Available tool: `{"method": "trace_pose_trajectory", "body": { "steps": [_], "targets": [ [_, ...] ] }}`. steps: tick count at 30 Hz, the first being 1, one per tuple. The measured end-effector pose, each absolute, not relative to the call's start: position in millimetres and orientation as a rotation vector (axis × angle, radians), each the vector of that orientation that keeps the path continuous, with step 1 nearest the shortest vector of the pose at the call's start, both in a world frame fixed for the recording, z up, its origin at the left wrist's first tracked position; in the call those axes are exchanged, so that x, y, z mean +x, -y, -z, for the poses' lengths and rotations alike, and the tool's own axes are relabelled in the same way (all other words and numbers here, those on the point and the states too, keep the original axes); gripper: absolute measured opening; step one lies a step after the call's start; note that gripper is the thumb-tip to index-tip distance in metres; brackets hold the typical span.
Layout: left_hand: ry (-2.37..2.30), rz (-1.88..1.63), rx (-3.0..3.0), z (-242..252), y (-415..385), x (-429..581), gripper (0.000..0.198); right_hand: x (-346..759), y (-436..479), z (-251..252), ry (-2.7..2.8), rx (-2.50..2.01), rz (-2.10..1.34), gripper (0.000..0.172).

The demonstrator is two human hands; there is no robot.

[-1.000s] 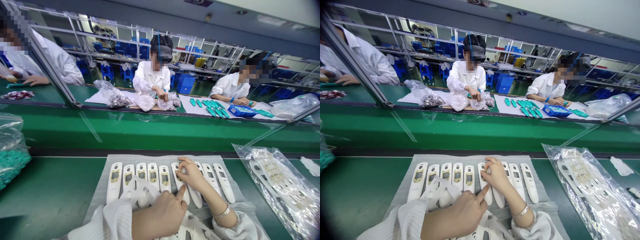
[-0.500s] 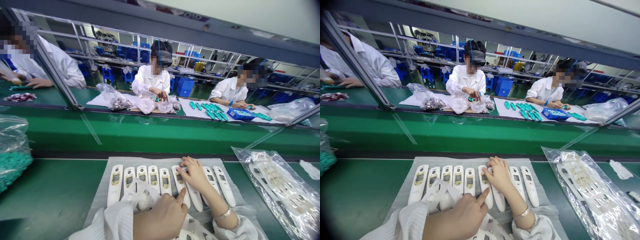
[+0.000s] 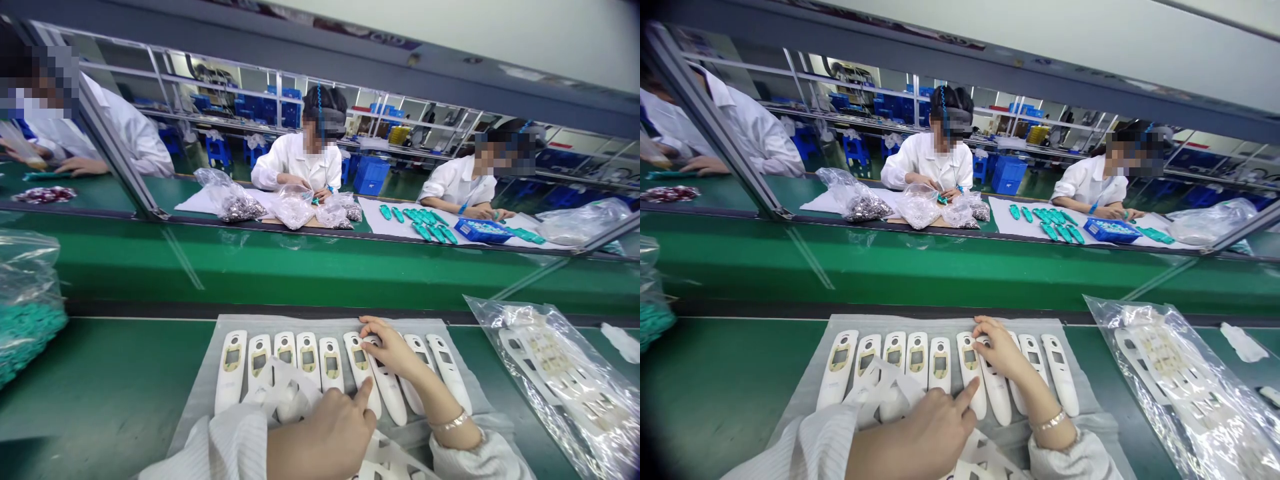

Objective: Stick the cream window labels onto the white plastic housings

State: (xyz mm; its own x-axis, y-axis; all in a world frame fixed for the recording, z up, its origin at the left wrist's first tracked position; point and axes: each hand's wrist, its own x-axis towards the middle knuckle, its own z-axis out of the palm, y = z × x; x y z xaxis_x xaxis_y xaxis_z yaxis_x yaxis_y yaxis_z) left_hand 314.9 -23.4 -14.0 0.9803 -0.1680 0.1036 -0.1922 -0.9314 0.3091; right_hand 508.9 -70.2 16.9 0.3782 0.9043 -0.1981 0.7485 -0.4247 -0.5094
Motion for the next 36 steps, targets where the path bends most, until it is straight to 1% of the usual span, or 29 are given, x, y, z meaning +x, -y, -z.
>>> {"method": "trace_pose_trajectory", "body": {
  "steps": [5, 12, 17, 26, 32, 36],
  "targets": [
    [0.264, -0.122, 2.808, 12, 22, 314, 0.025, 507, 70, -17, 1.436, -2.334, -0.649, 0.016],
    [0.264, -0.072, 2.801, 8, 21, 314, 0.026, 504, 71, -27, 1.460, -2.332, -0.820, 0.030],
    [0.244, -0.084, 2.799, 8, 22, 314, 0.026, 505, 73, -32, 1.465, -2.323, -0.904, 0.034],
    [0.260, -0.020, 2.804, -1, 19, 313, 0.027, 502, 72, -33, 1.527, -2.395, -0.915, 0.045],
    [0.264, -0.030, 2.806, 0, 19, 312, 0.027, 503, 74, -34, 1.536, -2.394, -0.923, 0.046],
    [0.257, -0.026, 2.798, -2, 18, 313, 0.026, 498, 73, -27, 1.465, -2.381, -0.799, 0.034]
  ]
}}
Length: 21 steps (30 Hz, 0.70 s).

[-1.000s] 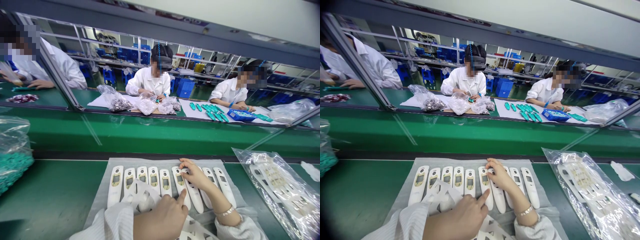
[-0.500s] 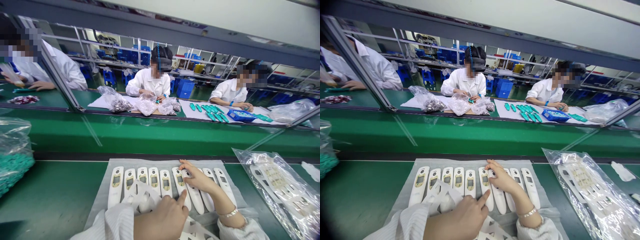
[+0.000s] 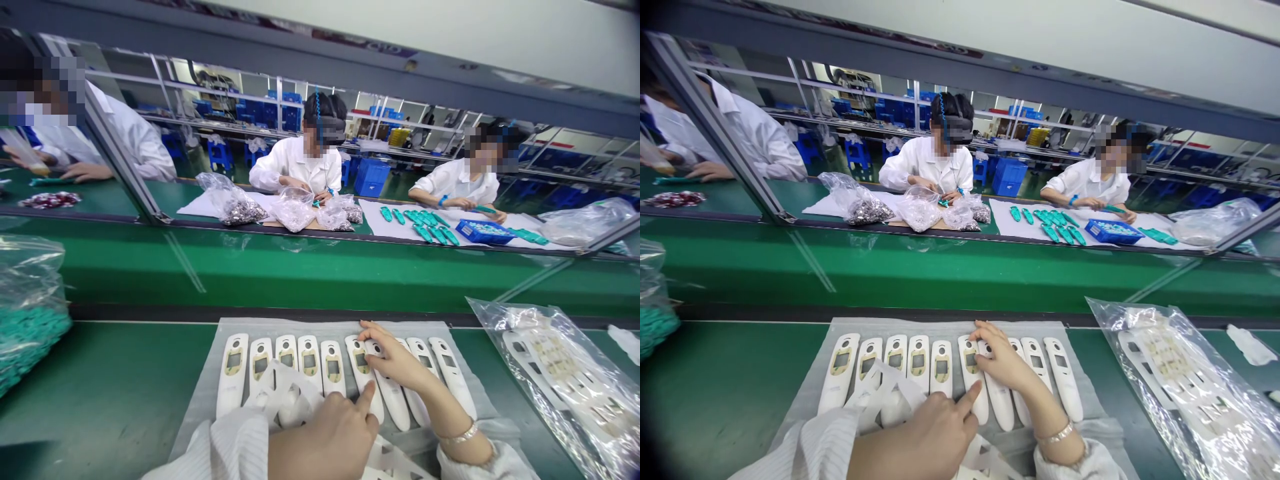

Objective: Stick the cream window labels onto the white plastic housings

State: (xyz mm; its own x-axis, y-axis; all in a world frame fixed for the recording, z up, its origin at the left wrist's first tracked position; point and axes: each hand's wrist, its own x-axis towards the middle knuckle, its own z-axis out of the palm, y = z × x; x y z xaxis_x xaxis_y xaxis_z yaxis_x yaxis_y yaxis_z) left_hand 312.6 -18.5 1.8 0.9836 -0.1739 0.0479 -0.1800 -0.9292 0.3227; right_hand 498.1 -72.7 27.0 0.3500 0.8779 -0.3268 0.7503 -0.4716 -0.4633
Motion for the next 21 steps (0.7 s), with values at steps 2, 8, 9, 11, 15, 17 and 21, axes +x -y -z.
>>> {"method": "trace_pose_trajectory", "body": {
  "steps": [2, 8, 9, 11, 15, 17, 21],
  "targets": [
    [0.264, 0.007, 2.793, -3, 18, 313, 0.027, 494, 71, -22, 1.438, -2.388, -0.729, 0.031],
    [0.247, -0.052, 2.792, -2, 17, 312, 0.025, 482, 65, -16, 1.404, -2.487, -0.718, 0.038],
    [0.250, -0.067, 2.792, -1, 17, 312, 0.025, 481, 65, -17, 1.404, -2.491, -0.733, 0.038],
    [0.254, -0.072, 2.793, -1, 17, 312, 0.025, 480, 65, -19, 1.405, -2.493, -0.766, 0.038],
    [0.266, 0.001, 2.788, -4, 17, 312, 0.025, 482, 66, -24, 1.401, -2.495, -0.912, 0.042],
    [0.267, 0.013, 2.786, -4, 17, 312, 0.024, 484, 66, -28, 1.410, -2.478, -0.978, 0.045],
    [0.251, -0.088, 2.764, 2, 16, 312, 0.020, 486, 70, -54, 1.415, -2.346, -1.006, 0.043]
  ]
}}
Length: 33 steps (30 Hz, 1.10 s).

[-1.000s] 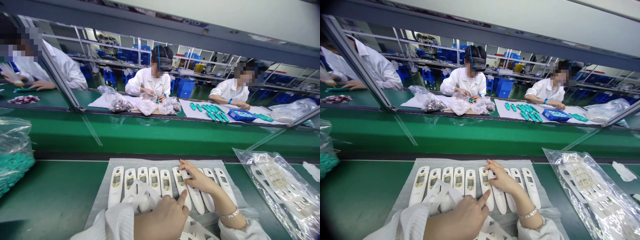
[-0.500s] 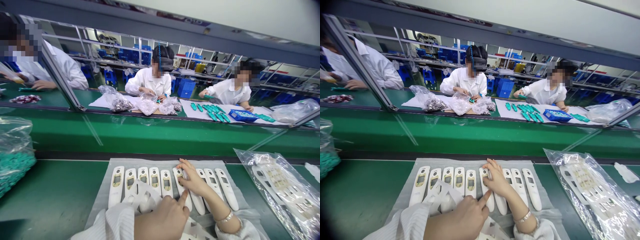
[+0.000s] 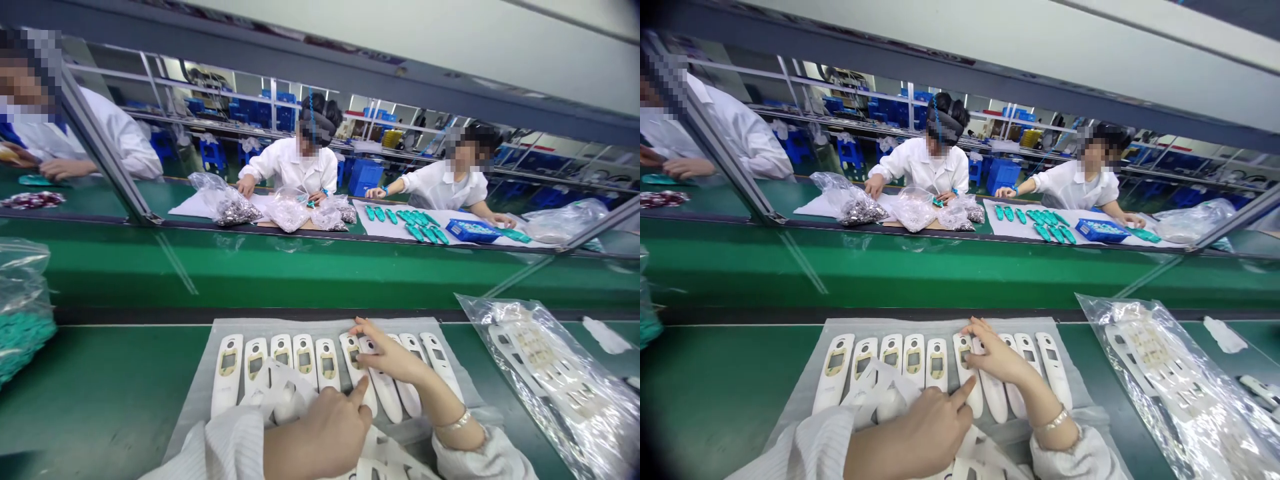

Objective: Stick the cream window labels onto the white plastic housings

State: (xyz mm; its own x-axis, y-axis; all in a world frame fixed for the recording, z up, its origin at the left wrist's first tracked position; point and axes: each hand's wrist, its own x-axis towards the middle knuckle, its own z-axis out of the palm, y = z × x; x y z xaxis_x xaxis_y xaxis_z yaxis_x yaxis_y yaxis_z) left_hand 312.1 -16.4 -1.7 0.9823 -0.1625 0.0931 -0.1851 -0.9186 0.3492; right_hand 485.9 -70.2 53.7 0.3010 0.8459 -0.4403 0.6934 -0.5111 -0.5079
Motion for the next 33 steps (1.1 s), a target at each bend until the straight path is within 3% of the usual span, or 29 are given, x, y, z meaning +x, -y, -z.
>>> {"method": "trace_pose_trajectory", "body": {
  "steps": [5, 11, 17, 22, 24, 29, 33],
  "targets": [
    [0.095, -0.303, 2.565, 5, 17, 313, 0.021, 465, 101, -106, 1.600, -2.247, -1.015, 0.024],
    [0.011, -0.622, 2.237, 7, 22, 309, 0.026, 433, 150, -120, 1.476, -2.454, -0.990, 0.040],
    [0.137, -0.903, 2.214, -9, 28, 293, 0.022, 403, 180, -116, 1.344, -2.588, -0.692, 0.009],
    [0.288, -0.899, 2.188, -11, 43, 282, 0.019, 374, 189, -114, 1.534, -2.621, -0.353, 0.012],
    [0.288, -0.962, 2.141, -8, 47, 280, 0.019, 366, 192, -118, 1.530, -2.599, -0.340, 0.011],
    [0.415, -1.295, 2.035, -14, 45, 274, 0.027, 351, 201, -133, 1.411, -2.513, -0.389, 0.032],
    [0.535, -1.388, 1.986, -19, 42, 268, 0.026, 341, 208, -136, 1.377, -2.534, -0.352, 0.027]
  ]
}}
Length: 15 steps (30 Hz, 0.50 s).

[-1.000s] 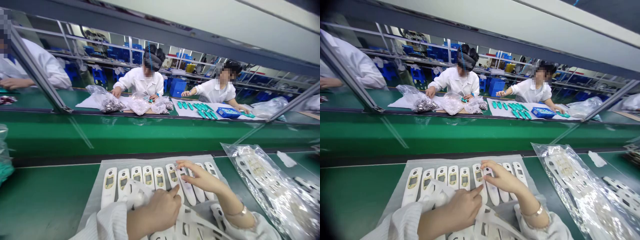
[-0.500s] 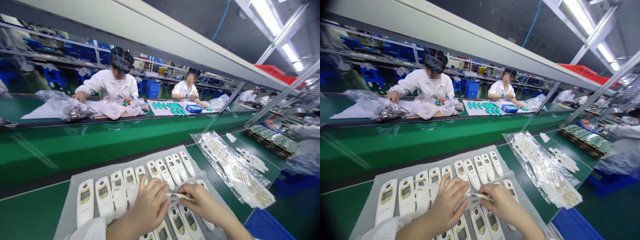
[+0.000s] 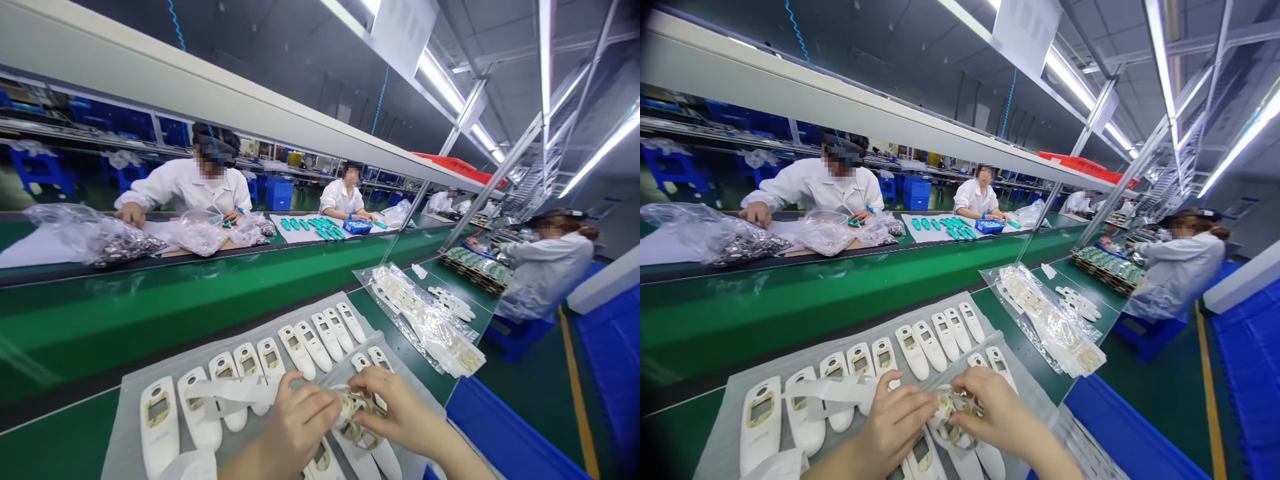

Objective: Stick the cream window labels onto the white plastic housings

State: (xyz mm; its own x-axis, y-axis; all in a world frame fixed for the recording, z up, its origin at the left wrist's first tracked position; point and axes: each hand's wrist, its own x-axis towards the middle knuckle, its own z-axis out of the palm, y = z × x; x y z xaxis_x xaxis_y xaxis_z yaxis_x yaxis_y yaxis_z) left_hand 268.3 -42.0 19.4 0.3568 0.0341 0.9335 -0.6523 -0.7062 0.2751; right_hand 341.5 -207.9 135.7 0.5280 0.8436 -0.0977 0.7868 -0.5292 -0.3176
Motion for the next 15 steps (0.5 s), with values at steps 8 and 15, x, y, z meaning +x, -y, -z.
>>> {"method": "trace_pose_trajectory", "body": {
  "steps": [8, 15],
  "targets": [
    [0.747, -1.488, 2.000, -7, 47, 260, 0.015, 326, 212, -130, 1.403, -2.432, -0.404, 0.045],
    [0.717, -1.251, 2.067, -8, 48, 262, 0.042, 318, 218, -126, 1.272, -2.494, -0.225, 0.030]
  ]
}}
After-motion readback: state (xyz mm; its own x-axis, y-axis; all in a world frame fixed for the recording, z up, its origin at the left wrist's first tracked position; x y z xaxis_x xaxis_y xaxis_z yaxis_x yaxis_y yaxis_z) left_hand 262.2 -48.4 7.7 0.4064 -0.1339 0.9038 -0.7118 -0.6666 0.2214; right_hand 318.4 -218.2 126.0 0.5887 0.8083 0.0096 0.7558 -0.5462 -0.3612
